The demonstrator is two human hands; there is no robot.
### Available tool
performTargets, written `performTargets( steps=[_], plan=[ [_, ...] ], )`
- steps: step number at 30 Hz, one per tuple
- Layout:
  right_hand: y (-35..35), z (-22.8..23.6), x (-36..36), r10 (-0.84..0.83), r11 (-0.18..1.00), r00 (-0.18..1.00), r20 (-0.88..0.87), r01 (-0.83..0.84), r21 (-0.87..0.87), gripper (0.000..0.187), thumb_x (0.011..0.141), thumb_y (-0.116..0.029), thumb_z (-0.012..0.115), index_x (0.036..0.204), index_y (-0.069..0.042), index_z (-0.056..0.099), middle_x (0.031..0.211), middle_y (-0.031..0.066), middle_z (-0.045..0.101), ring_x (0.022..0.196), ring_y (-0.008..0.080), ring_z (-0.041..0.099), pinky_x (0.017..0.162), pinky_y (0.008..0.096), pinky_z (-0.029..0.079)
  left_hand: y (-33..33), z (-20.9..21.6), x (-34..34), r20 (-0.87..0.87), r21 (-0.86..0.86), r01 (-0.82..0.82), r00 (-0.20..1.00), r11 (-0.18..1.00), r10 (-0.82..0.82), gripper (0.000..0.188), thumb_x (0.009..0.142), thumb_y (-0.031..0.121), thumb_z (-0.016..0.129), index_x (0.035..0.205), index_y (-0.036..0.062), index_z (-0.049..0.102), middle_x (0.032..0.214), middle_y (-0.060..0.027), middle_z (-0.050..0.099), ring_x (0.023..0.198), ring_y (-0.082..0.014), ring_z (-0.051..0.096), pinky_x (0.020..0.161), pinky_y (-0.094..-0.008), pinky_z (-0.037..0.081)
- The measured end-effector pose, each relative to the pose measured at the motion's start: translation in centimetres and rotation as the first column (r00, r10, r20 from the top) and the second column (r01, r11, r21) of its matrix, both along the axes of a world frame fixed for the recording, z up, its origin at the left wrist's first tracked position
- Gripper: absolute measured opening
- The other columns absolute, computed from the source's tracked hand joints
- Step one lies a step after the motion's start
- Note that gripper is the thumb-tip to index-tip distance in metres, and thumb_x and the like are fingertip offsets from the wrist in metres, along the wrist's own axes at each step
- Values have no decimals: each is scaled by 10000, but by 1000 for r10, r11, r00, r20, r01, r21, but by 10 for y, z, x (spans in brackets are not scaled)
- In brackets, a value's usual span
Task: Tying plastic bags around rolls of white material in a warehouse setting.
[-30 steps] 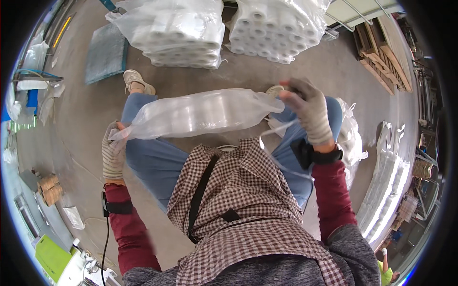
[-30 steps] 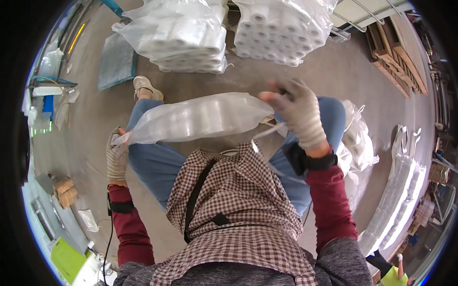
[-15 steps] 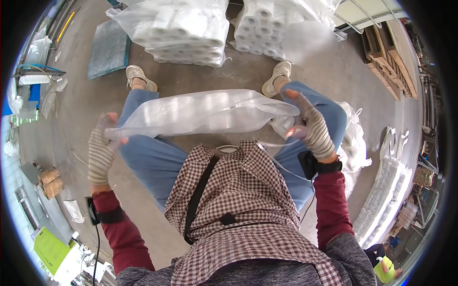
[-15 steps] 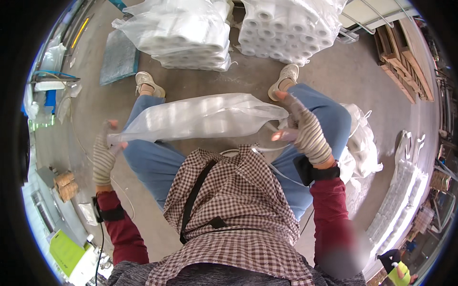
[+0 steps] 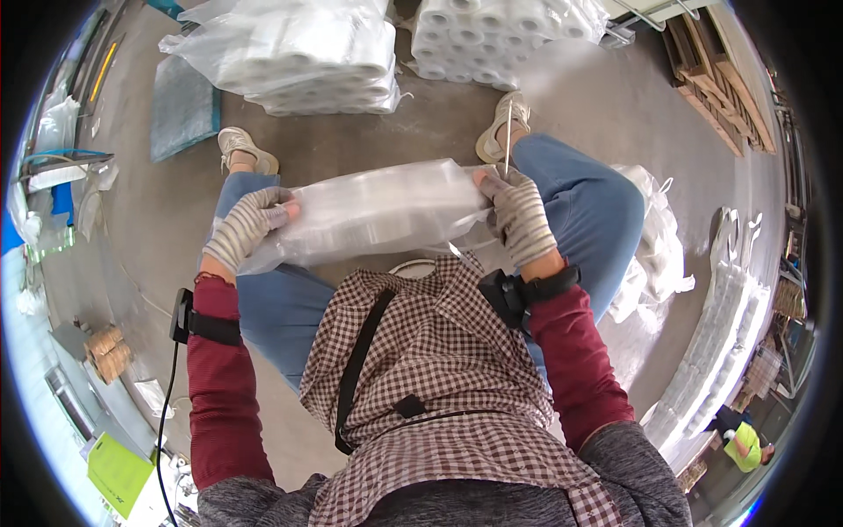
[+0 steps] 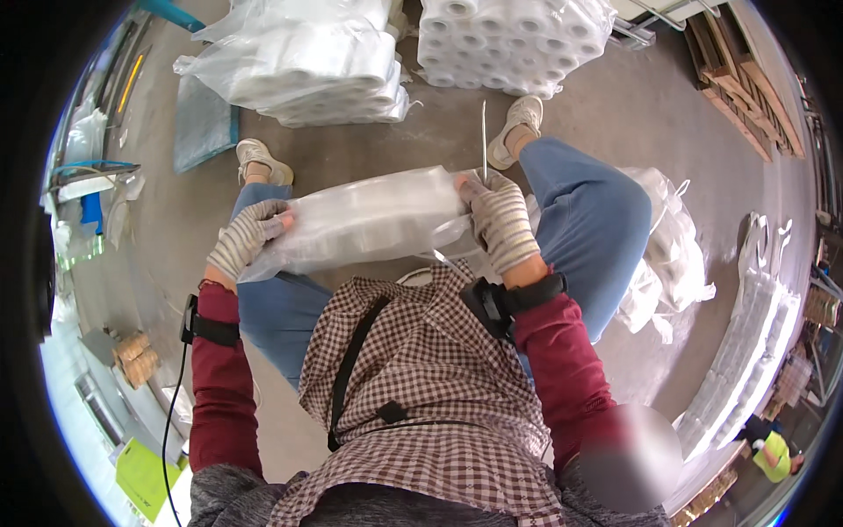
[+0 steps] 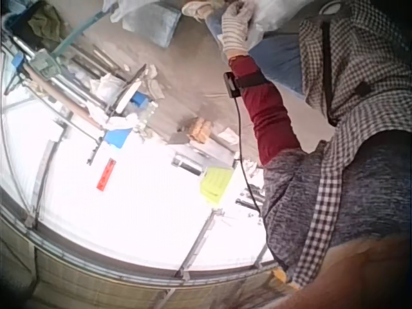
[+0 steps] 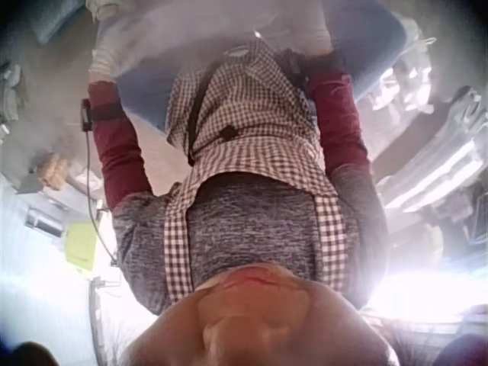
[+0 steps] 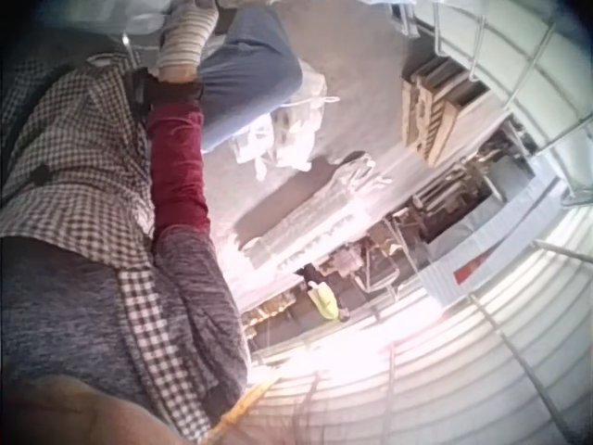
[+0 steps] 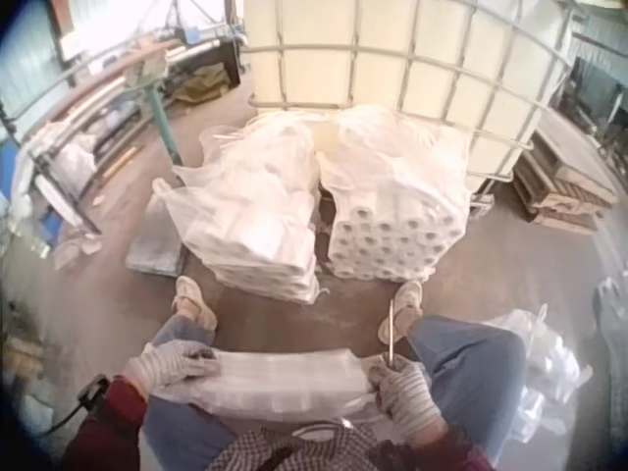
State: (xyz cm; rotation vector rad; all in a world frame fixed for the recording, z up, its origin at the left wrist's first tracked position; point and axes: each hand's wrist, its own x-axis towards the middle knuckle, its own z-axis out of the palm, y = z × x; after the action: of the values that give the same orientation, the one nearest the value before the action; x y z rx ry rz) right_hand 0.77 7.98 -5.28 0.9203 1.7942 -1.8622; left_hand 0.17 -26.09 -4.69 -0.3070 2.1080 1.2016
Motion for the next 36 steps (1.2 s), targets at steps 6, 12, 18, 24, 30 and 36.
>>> performTargets(
  steps=[6, 12, 18, 24, 30, 36],
  plan=[
    [8, -15, 1, 0, 1000, 1000, -30, 0, -7, 130, 801, -100, 576, 898, -31, 628, 638, -27, 504, 531, 69, 429, 502, 223, 364, 89, 30, 15, -820, -354, 66, 459, 933, -343, 277, 735, 141, 611, 1003, 73, 581, 981, -65, 586, 984, -266, 525, 868, -353, 418],
    [35, 14, -3, 134, 989, 956, -260, -112, 100, 179, 835, -57, 549, 998, -28, 616, 759, 5, 578, 652, 82, 494, 582, 218, 421, 150, -38, 22, -679, -194, 208, 677, 959, -284, 183, 734, 90, 622, 912, 53, 648, 823, -94, 641, 824, -263, 595, 890, -376, 399],
    [45, 45, -15, 959, 279, 66, -277, -408, 870, 245, 812, -114, 557, 1036, -32, 616, 880, 152, 646, 815, 256, 633, 680, 300, 495, 159, -41, 6, -746, -199, 272, 581, 942, -325, 135, 745, 110, 624, 859, 54, 669, 821, -109, 653, 786, -292, 588, 801, -370, 440],
    [37, 7, -16, 967, 105, 223, 125, -793, 600, 335, 796, -316, 601, 910, -1, 624, 725, 130, 620, 664, 279, 603, 621, 366, 474, 156, -40, 3, -725, -243, 282, 582, 928, -367, 211, 764, 84, 612, 972, 65, 643, 869, -109, 649, 817, -308, 570, 825, -371, 430],
    [30, 16, 22, 159, 913, 936, 313, -19, -408, 370, 843, -410, 585, 695, -74, 539, 540, -31, 439, 416, 52, 355, 413, 194, 291, 132, -33, 17, -592, 359, 48, 784, 932, 188, 342, 766, 100, 579, 1107, 72, 566, 1115, -93, 580, 1058, -253, 525, 1009, -462, 307],
    [4, -8, 49, -138, 495, 929, 342, 364, -789, 331, 854, -391, 570, 741, -85, 511, 526, -46, 414, 410, 61, 363, 383, 191, 296, 177, -36, 24, -637, -458, 376, 493, 805, -593, 583, 712, 193, 615, 1263, 124, 436, 1300, -70, 439, 1223, -273, 383, 1038, -494, 231]
  ],
)
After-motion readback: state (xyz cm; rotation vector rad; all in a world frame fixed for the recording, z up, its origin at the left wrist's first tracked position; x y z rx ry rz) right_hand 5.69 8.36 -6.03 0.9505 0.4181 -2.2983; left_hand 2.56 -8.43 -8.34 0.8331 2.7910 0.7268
